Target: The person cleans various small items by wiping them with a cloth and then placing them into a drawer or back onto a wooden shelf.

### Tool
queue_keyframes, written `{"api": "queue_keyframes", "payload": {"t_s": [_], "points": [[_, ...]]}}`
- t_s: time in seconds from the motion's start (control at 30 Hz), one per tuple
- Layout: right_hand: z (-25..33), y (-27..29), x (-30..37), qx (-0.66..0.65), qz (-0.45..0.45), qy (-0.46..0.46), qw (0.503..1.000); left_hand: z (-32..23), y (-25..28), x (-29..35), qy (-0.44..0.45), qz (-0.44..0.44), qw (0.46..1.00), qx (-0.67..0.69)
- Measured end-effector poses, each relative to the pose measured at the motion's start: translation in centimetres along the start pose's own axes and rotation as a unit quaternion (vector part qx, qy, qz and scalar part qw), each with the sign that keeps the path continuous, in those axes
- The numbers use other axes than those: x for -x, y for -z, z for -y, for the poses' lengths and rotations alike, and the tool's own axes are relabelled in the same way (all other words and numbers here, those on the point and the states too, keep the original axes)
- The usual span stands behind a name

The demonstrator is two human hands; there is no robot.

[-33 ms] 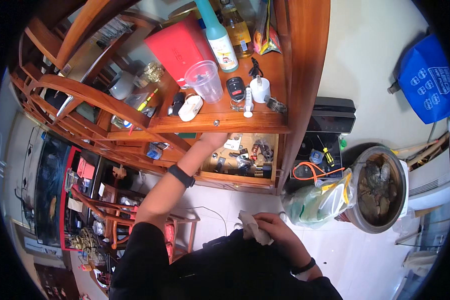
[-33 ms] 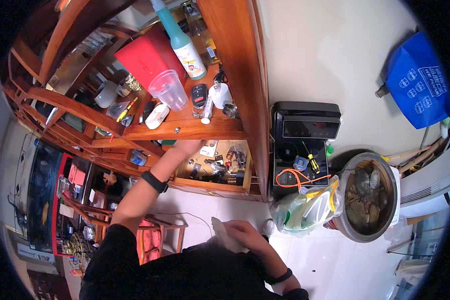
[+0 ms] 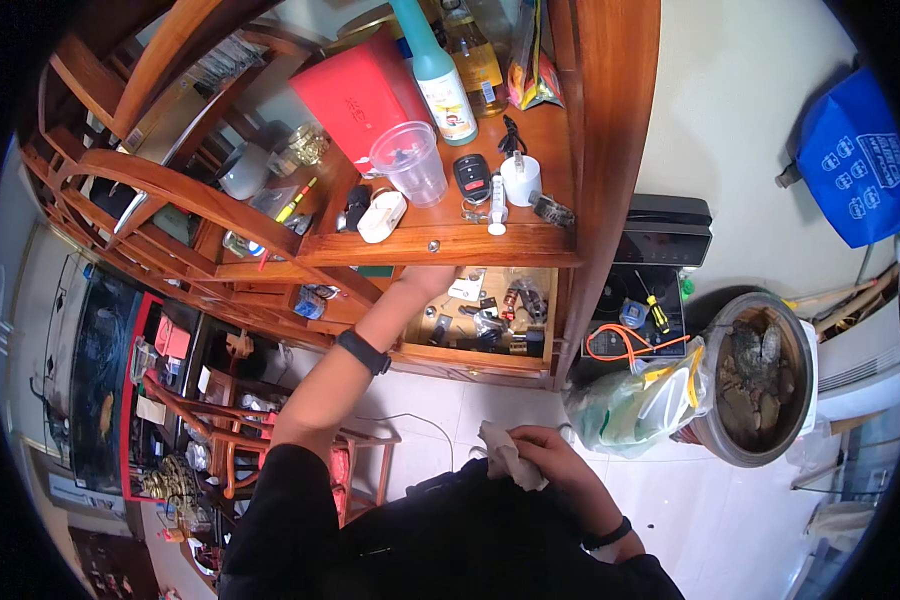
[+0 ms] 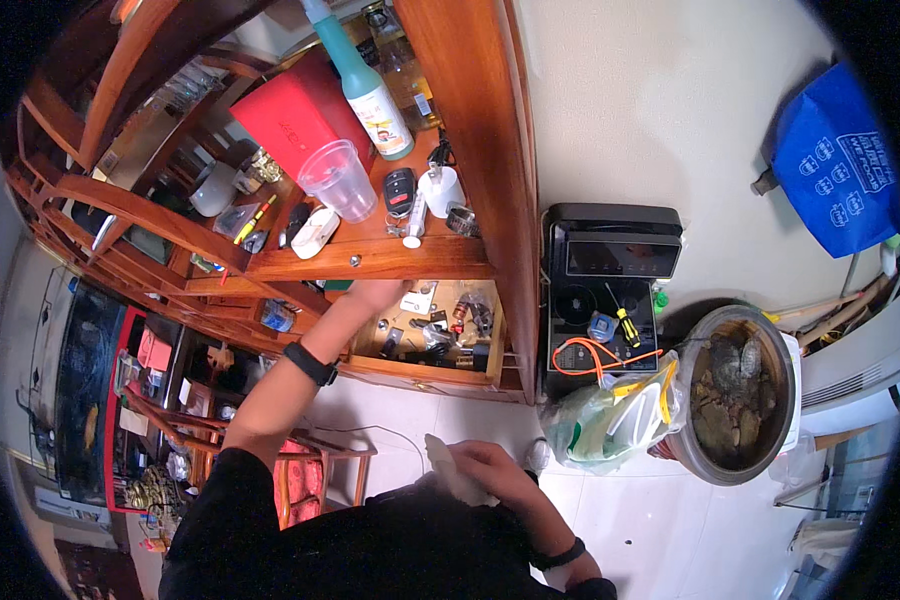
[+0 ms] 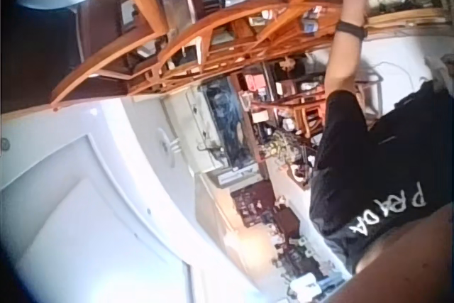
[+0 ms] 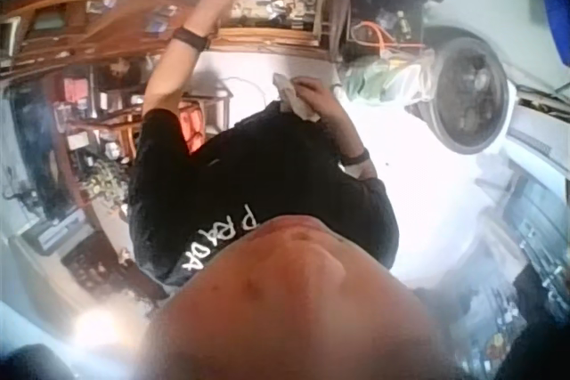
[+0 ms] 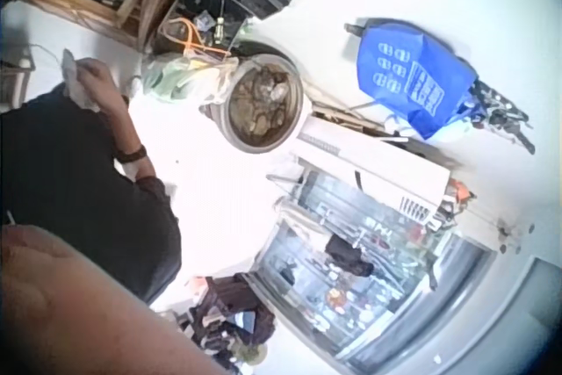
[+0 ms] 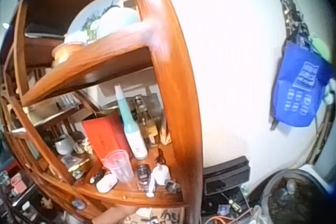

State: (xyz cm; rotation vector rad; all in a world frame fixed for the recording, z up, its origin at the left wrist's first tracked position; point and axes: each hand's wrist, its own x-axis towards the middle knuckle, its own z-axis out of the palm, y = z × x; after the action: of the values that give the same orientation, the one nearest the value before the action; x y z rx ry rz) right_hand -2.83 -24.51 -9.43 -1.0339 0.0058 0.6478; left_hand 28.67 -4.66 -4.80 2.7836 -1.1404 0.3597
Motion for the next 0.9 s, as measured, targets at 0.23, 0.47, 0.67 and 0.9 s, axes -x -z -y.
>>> {"api": "queue_keyframes", "payload": {"t_s": [0.23, 0.47, 0.67, 0.9], "points": [[0.3, 0.3, 0.3, 0.045, -0.069, 0.023, 0.996, -4.1, 6.6, 2.2, 0.023, 0.015, 0.989, 0.144], [1.5, -1.0, -0.6, 0.036, -0.074, 0.008, 0.997, -7.4, 12.5, 7.6, 0.051, 0.02, 0.945, 0.321], [1.9, -2.2, -1.4, 0.072, -0.067, 0.02, 0.995, -10.6, 18.0, 8.8, 0.012, 0.027, 0.767, 0.641], [1.3, -2.5, -1.8, 0.119, -0.069, 0.003, 0.99, -9.2, 17.9, 6.3, 0.017, 0.039, 0.692, 0.72]]}}
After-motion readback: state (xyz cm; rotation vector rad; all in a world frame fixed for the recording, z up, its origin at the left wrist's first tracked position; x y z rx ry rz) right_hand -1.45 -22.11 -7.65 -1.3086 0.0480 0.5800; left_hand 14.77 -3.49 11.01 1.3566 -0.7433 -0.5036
